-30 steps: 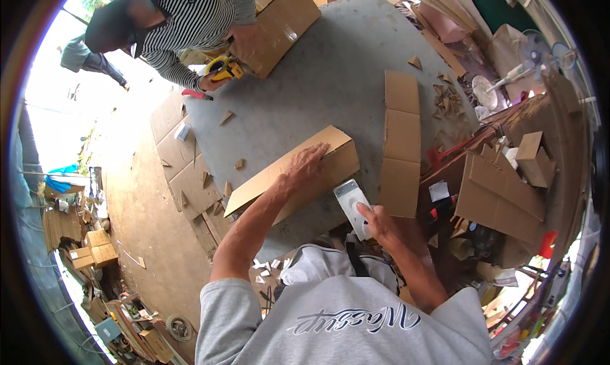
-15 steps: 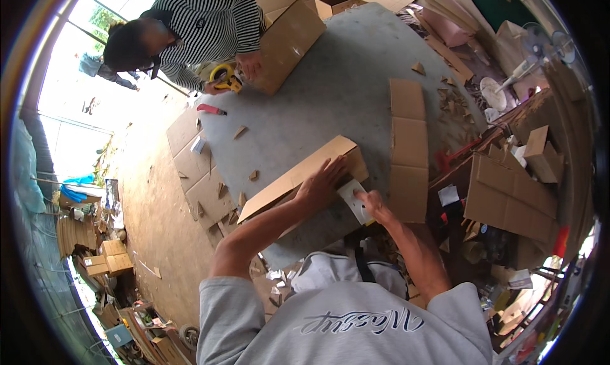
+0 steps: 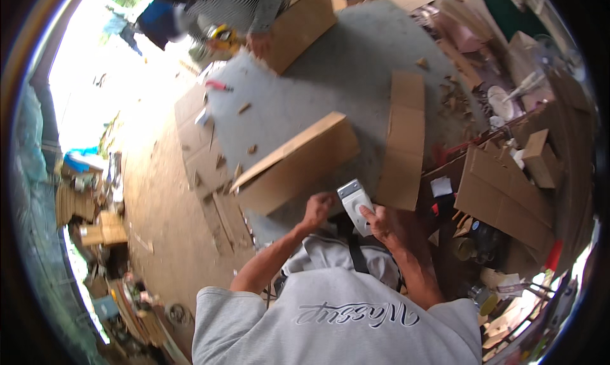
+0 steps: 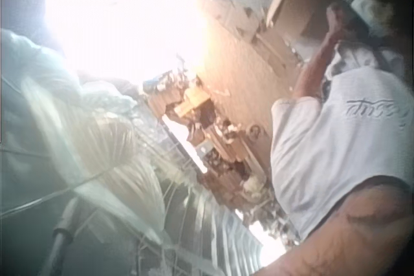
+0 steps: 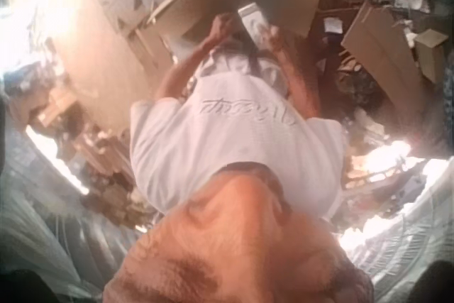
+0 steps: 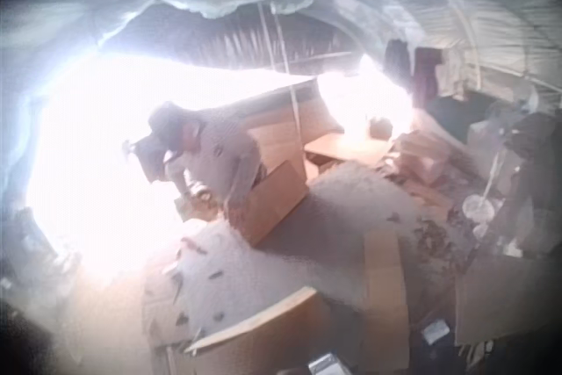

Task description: The person assembles cardboard boxes by cutting flat sheets with a utility knife, folding the panels into shape, and sealing the seams with a tape dispenser. The person repeats this process for multiple boxes, placing finished units aside.

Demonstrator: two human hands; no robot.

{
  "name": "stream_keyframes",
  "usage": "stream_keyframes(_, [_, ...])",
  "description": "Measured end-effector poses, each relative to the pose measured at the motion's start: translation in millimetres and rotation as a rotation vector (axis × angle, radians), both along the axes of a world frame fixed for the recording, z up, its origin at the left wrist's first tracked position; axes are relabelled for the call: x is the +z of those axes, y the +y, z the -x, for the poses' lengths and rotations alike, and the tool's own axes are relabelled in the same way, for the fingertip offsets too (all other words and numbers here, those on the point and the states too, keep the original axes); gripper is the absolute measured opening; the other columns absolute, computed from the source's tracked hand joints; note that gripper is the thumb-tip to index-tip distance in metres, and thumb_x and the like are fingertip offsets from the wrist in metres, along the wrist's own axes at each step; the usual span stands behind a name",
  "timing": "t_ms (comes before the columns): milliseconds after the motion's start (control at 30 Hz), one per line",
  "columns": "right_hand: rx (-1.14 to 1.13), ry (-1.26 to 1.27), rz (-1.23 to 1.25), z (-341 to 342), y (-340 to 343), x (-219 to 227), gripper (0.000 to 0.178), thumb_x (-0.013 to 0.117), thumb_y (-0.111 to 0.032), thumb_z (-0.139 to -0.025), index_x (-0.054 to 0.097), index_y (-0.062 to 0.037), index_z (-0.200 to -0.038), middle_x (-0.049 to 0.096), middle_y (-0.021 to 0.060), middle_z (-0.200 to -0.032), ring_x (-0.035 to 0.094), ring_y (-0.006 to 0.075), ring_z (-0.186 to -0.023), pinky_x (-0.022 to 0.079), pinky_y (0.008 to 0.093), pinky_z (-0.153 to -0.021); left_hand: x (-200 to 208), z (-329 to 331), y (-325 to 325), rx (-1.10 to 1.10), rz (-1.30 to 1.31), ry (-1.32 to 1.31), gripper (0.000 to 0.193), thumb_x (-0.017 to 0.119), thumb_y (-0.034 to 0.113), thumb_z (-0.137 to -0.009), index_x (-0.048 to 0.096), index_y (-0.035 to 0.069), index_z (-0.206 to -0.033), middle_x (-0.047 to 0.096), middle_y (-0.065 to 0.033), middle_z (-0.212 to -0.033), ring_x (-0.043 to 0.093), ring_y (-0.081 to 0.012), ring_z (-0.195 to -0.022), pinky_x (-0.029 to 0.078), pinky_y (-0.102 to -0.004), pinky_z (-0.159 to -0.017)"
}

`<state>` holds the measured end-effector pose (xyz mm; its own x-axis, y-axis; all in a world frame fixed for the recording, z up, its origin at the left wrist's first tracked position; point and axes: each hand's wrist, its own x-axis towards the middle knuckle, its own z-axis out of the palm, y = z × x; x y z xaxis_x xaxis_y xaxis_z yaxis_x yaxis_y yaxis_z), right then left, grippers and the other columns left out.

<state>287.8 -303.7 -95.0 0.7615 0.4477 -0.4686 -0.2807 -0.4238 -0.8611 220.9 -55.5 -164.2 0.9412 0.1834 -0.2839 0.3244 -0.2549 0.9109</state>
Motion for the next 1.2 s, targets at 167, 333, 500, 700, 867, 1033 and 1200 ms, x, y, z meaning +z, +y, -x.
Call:
stream_keyframes(167, [0.121,-0.006,-0.267,27,-7,49,0.049,0.065,-0.041,-0.103,0.07,0.0039,-0.121,0.076,0.0128,-0.089,0.066,0.0165,-0.081,0.054,0.0367,-0.076,96,10,9,0.424,0.96,0.229,0.048,0.062,0.042,-0.108,0.064,0.001,-0.133,0.072,-0.0054,-0.118,0.069,-0.018,-0.099,0.056,-0.037,-0.092])
stream_keyframes(333, [0.323,-0.147,-0.241,28,25,65,0.051,0.068,-0.044,-0.1,0.071,0.0053,-0.112,0.074,0.0209,-0.084,0.072,0.0279,-0.077,0.054,0.0401,-0.072,124,19,30,0.177,0.786,0.257,0.035,0.069,0.031,-0.105,0.07,0.001,-0.122,0.074,-0.0058,-0.11,0.069,-0.0147,-0.098,0.056,-0.0321,-0.091])
stream_keyframes(500, [0.396,-0.158,-0.11,34,62,62,0.052,0.067,-0.047,-0.099,0.071,0.0051,-0.104,0.071,0.0264,-0.083,0.073,0.0367,-0.077,0.054,0.0426,-0.07,106,29,64,0.153,0.733,0.213,0.018,0.074,0.017,-0.102,0.073,0.0,-0.108,0.075,-0.004,-0.095,0.069,-0.0109,-0.082,0.057,-0.0289,-0.075])
stream_keyframes(700, [0.254,0.01,-0.036,51,147,79,0.058,0.062,-0.052,-0.101,0.071,0.0057,-0.099,0.069,0.0155,-0.078,0.063,0.0202,-0.074,0.051,0.0373,-0.071,121,23,142,0.186,0.153,0.0,0.016,0.08,0.014,-0.096,0.081,-0.002,-0.098,0.072,-0.0014,-0.075,0.061,-0.0068,-0.065,0.051,-0.0276,-0.057])
stream_keyframes(867, [0.176,0.18,-0.054,56,217,108,0.059,0.058,-0.053,-0.104,0.071,0.0052,-0.099,0.067,0.0074,-0.078,0.06,0.0158,-0.073,0.049,0.0331,-0.07,125,-5,254,0.248,0.142,-0.059,0.016,0.08,0.014,-0.093,0.081,-0.002,-0.096,0.073,-0.0038,-0.078,0.065,-0.0095,-0.07,0.055,-0.0287,-0.064])
stream_keyframes(1033, [0.008,0.386,-0.032,56,253,124,0.059,0.06,-0.054,-0.103,0.071,0.0041,-0.101,0.069,0.0099,-0.08,0.065,0.0186,-0.067,0.054,0.0327,-0.062,104,-45,302,0.153,0.103,-0.14,0.018,0.079,0.012,-0.094,0.08,-0.005,-0.098,0.072,-0.0065,-0.083,0.066,-0.014,-0.072,0.056,-0.0303,-0.066])
stream_keyframes(1200, [0.026,0.427,-0.04,25,283,111,0.061,0.061,-0.055,-0.102,0.071,0.0049,-0.098,0.07,0.012,-0.078,0.068,0.0226,-0.06,0.056,0.0349,-0.058,68,-65,322,0.19,0.104,-0.137,0.015,0.08,0.01,-0.093,0.08,-0.004,-0.097,0.071,-0.0074,-0.079,0.065,-0.0133,-0.069,0.054,-0.0311,-0.063])
